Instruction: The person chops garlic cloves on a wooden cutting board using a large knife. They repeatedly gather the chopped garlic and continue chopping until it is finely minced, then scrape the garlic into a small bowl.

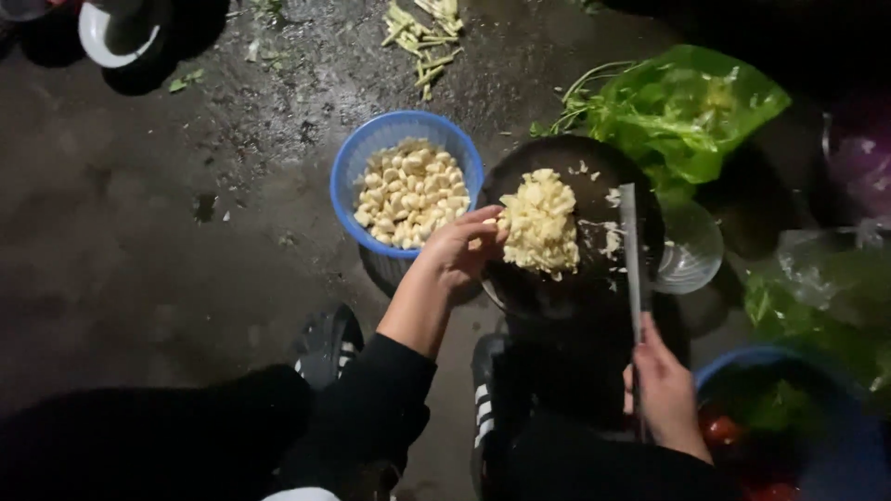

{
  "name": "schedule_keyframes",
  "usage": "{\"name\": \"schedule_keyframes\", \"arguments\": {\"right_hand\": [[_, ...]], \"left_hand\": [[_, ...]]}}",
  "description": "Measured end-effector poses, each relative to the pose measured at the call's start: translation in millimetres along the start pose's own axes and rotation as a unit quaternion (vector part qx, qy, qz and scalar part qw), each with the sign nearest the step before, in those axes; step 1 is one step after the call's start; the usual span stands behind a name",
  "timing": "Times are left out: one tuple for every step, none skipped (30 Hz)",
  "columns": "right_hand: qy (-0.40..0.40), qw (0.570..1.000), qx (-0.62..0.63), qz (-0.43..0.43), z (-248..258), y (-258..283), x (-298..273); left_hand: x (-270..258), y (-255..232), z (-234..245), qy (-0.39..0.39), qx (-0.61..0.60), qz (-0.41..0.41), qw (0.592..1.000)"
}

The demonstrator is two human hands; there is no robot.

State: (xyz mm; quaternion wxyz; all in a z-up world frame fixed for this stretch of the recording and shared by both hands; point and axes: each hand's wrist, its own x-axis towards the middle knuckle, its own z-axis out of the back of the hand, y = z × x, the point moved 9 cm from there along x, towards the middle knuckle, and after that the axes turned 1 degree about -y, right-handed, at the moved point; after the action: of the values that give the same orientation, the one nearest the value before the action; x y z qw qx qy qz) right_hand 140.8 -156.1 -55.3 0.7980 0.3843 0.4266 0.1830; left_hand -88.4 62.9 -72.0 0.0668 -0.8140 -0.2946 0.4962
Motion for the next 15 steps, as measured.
{"name": "schedule_keyframes", "arguments": {"right_hand": [[0.005,1.000,0.000,0.000,-5.2,11.7,-5.2],[0.036,0.997,0.069,0.004,-11.2,24.4,-13.8],[0.065,0.988,0.138,0.007,-16.0,38.9,-21.8],[0.062,0.988,0.140,0.012,-16.2,40.1,-19.6],[0.119,0.977,0.177,0.003,-27.1,41.0,-19.7],[0.178,0.961,0.212,-0.013,-39.3,38.4,-25.8],[0.178,0.961,0.213,-0.013,-43.2,36.9,-25.5],[0.228,0.941,0.249,-0.017,-54.4,39.1,-27.5],[0.276,0.918,0.285,-0.022,-65.0,42.0,-30.1],[0.278,0.917,0.285,-0.022,-66.3,44.0,-31.0],[0.272,0.917,0.292,-0.028,-66.5,45.0,-31.2],[0.265,0.916,0.299,-0.033,-66.4,45.8,-31.2],[0.266,0.916,0.299,-0.033,-63.3,44.5,-29.8],[0.251,0.919,0.304,-0.031,-56.3,42.5,-27.6],[0.235,0.921,0.309,-0.029,-49.0,40.2,-25.1]], "left_hand": [[3.3,-0.8,3.6,-0.004,-0.001,-0.003,1.000],[6.1,0.1,6.0,-0.013,0.020,-0.014,1.000],[8.9,0.7,7.2,-0.021,0.041,-0.025,0.999],[7.0,1.5,-2.4,-0.015,0.043,-0.028,0.999],[4.5,1.4,-11.2,-0.012,0.045,-0.036,0.998],[-1.8,4.9,-13.1,-0.016,0.045,-0.041,0.998],[1.2,7.2,-17.4,-0.016,0.045,-0.041,0.998],[4.6,5.0,-26.1,0.002,0.058,-0.066,0.996],[7.9,2.8,-35.1,0.020,0.070,-0.090,0.993],[13.4,5.9,-40.9,0.019,0.070,-0.092,0.993],[17.9,3.9,-46.4,0.007,0.130,-0.123,0.984],[22.4,2.2,-52.9,-0.005,0.190,-0.154,0.970],[14.5,-0.2,-63.6,-0.006,0.190,-0.155,0.969],[6.6,-1.2,-77.5,-0.017,0.325,-0.160,0.932],[-1.0,-1.3,-91.5,-0.027,0.454,-0.161,0.876]]}}
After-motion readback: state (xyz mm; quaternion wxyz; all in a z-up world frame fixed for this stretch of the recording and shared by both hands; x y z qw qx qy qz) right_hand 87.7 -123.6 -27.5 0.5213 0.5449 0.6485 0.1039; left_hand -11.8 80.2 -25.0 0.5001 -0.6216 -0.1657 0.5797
